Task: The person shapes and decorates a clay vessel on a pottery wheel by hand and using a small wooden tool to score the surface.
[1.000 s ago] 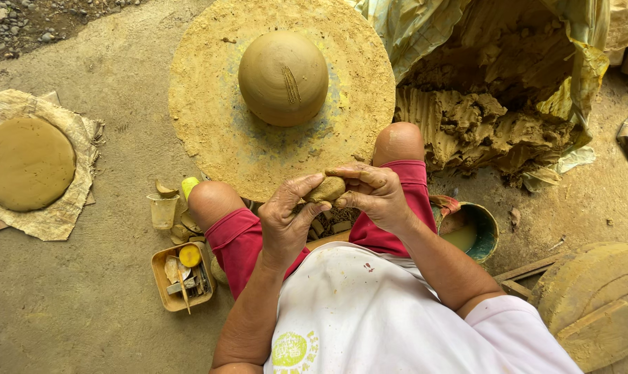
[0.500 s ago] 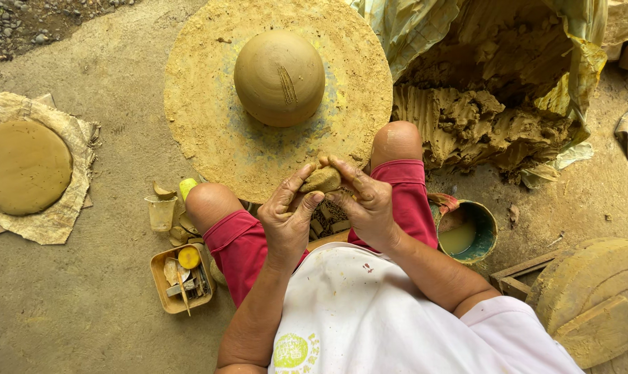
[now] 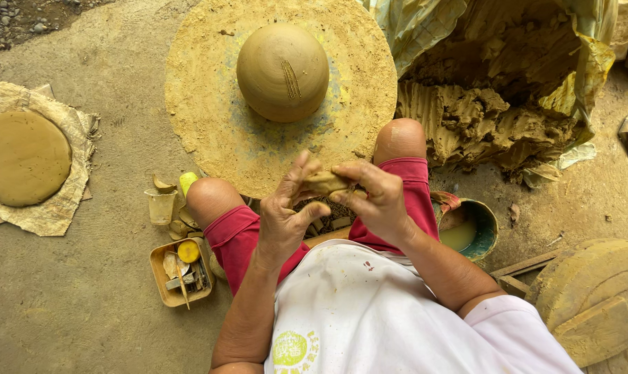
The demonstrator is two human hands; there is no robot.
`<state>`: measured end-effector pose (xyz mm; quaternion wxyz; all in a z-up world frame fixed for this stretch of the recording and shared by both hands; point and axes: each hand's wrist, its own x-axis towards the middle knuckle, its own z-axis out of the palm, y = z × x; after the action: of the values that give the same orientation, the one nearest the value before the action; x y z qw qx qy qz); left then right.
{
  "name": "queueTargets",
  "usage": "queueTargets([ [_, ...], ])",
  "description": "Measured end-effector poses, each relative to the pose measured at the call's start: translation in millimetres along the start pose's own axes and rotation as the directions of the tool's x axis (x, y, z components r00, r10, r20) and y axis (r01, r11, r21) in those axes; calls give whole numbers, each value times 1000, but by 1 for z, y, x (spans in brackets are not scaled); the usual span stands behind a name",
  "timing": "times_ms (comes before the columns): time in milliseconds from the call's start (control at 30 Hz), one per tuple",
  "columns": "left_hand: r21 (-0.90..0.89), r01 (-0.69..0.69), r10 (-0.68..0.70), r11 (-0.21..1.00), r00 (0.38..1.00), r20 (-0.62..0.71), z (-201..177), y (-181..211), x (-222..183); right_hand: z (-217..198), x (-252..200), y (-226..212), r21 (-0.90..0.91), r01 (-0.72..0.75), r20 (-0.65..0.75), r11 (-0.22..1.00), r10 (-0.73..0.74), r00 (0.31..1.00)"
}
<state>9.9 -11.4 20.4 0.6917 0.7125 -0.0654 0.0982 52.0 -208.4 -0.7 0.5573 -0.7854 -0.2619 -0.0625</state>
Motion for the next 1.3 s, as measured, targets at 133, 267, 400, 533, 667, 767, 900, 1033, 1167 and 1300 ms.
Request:
queueTargets([
  [133, 319, -289, 256, 903, 956, 140, -9, 7, 7, -1, -7, 29, 729, -406, 248, 551, 341, 907],
  [267, 223, -221, 189, 949, 969, 158, -8, 0, 7, -1, -14, 44, 785, -459, 347, 415, 319, 882],
  [400, 193, -91, 56, 977, 983, 176, -11, -17, 2, -5, -14, 45, 734, -468, 347, 493, 319, 882],
  [533, -65, 40, -27, 997, 981, 192, -16, -49, -5, -11, -11, 42, 774, -451, 305, 444, 363, 881],
  [667, 812, 152, -531, 564, 820, 215, 4, -92, -12, -20, 3, 44, 860, -374, 172, 348, 492, 854],
  [767, 932, 25, -654, 361, 720, 234, 20, -113, -25, -25, 14, 49, 901, -270, 59, 340, 520, 852],
  [900, 912, 46, -617, 408, 750, 238, 27, -123, -27, -21, 29, 65, 889, -227, -17, 397, 526, 851],
  [1033, 884, 73, -638, 461, 719, 274, 33, -114, -20, 3, 58, 84, 761, -147, -186, 632, 429, 884],
  [1167, 847, 27, -606, 531, 711, 357, 40, -109, -20, 33, 93, 108, 588, -79, -283, 805, 295, 913],
  [1300, 793, -7, -504, 610, 768, 394, 38, -116, -21, 58, 113, 126, 377, -30, -353, 926, 173, 919],
])
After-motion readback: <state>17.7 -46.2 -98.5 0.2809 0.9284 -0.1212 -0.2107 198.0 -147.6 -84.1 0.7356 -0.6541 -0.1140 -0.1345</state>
